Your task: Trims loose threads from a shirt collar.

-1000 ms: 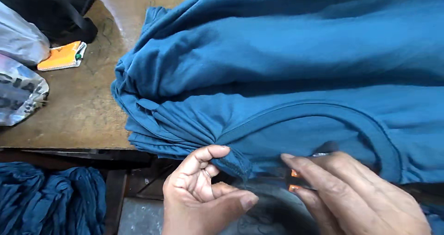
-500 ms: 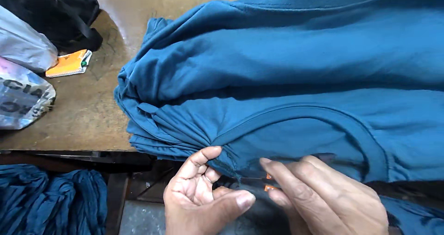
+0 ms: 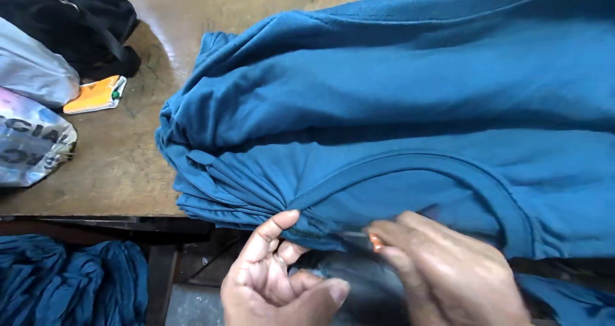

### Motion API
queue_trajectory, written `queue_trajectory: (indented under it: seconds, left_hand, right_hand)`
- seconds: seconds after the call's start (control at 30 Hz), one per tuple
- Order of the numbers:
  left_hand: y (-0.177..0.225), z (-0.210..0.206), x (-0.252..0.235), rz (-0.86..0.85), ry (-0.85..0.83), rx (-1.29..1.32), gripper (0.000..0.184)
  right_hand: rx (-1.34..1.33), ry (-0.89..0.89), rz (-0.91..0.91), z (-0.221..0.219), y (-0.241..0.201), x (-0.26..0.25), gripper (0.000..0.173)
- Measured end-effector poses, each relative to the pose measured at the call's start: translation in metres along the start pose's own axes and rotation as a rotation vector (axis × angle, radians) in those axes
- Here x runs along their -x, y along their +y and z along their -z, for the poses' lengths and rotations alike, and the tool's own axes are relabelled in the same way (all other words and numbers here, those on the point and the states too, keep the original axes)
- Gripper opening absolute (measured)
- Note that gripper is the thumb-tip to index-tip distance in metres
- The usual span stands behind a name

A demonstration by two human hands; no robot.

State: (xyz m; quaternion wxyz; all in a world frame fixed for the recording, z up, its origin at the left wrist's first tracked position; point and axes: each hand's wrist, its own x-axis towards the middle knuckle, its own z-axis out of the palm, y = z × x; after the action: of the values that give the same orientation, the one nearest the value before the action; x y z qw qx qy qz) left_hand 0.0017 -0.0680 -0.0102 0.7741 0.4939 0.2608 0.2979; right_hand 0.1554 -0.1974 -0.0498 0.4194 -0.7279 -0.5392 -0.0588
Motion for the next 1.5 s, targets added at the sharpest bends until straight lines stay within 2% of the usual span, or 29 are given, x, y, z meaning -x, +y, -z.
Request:
queue_trajectory:
  seconds: [0.1, 0.2, 0.3, 0.4, 0.5, 0.6, 0.67, 0.73, 0.77, 0.87, 0.97, 1.1, 1.17, 1.2, 1.3, 1.33, 1.4, 1.5]
  left_hand:
    - [0.001, -0.002, 0.002, -0.074, 0.006, -0.13, 0.067]
    - [-0.008, -0.001, -0.001, -0.215, -0.023, -0.263, 0.072]
    - [-0.016, -0.004, -0.007, -0.267, 0.004, -0.285, 0.07]
    - [-0.013, -0.004, -0.009, -0.167, 0.021, -0.185, 0.07]
    - [-0.012, 0.004, -0.008, -0.164, -0.026, -0.161, 0.07]
    - [-0.012, 0.004, -0.005, -0.174, -0.026, -0.079, 0.064]
    - [-0.013, 0.003, -0.003, -0.196, -0.039, -0.018, 0.05]
    - [-0.015, 0.003, -0.002, -0.233, -0.057, -0.008, 0.027]
    - [-0.016, 0.003, -0.001, -0.243, -0.071, -0.015, 0.021]
    - [-0.017, 0.001, -0.001, -0.223, -0.063, -0.019, 0.024]
    - [-0.022, -0.009, 0.0, -0.232, -0.017, -0.065, 0.043]
    - [-0.036, -0.023, -0.003, -0.262, 0.033, -0.046, 0.056]
    - [-0.038, -0.023, -0.004, -0.282, -0.027, -0.084, 0.061]
    - [-0.038, -0.021, -0.005, -0.307, -0.085, -0.144, 0.06]
    - [-0.04, -0.019, -0.007, -0.379, -0.244, -0.351, 0.027]
    - [-0.041, -0.02, -0.008, -0.39, -0.291, -0.407, 0.024]
    - [-0.042, -0.024, -0.011, -0.375, -0.369, -0.443, 0.027]
    - [-0.05, -0.034, -0.015, -0.337, -0.411, -0.326, 0.038]
  right_hand:
    - [-0.403, 0.038, -0.194, 0.014, 0.003, -0.002, 0.037]
    - [-0.786, 0.064, -0.406, 0.025, -0.003, -0.003, 0.039]
    - [-0.911, 0.027, -0.473, 0.031, -0.004, -0.001, 0.041]
    - [-0.798, -0.029, -0.372, 0.029, 0.001, 0.005, 0.042]
    - [-0.702, -0.072, -0.3, 0.027, 0.003, 0.009, 0.043]
    - [-0.687, -0.076, -0.306, 0.024, 0.005, 0.011, 0.043]
    - [-0.708, -0.086, -0.31, 0.024, 0.006, 0.013, 0.043]
    - [-0.81, -0.085, -0.33, 0.027, 0.006, 0.014, 0.044]
    - [-0.876, -0.087, -0.359, 0.03, 0.005, 0.013, 0.045]
    - [-1.026, -0.081, -0.443, 0.043, 0.004, 0.012, 0.038]
    - [-1.028, -0.077, -0.493, 0.057, 0.007, 0.014, 0.025]
    - [-0.795, -0.044, -0.493, 0.074, 0.011, 0.019, 0.02]
    - [-0.658, -0.055, -0.464, 0.082, 0.011, 0.022, 0.018]
    - [-0.626, -0.07, -0.436, 0.086, 0.013, 0.023, 0.015]
    - [-0.531, -0.117, -0.373, 0.093, 0.02, 0.03, 0.016]
    - [-0.503, -0.115, -0.379, 0.095, 0.022, 0.032, 0.017]
    - [-0.476, -0.096, -0.419, 0.098, 0.022, 0.034, 0.019]
    - [-0.49, -0.028, -0.479, 0.101, 0.023, 0.035, 0.022]
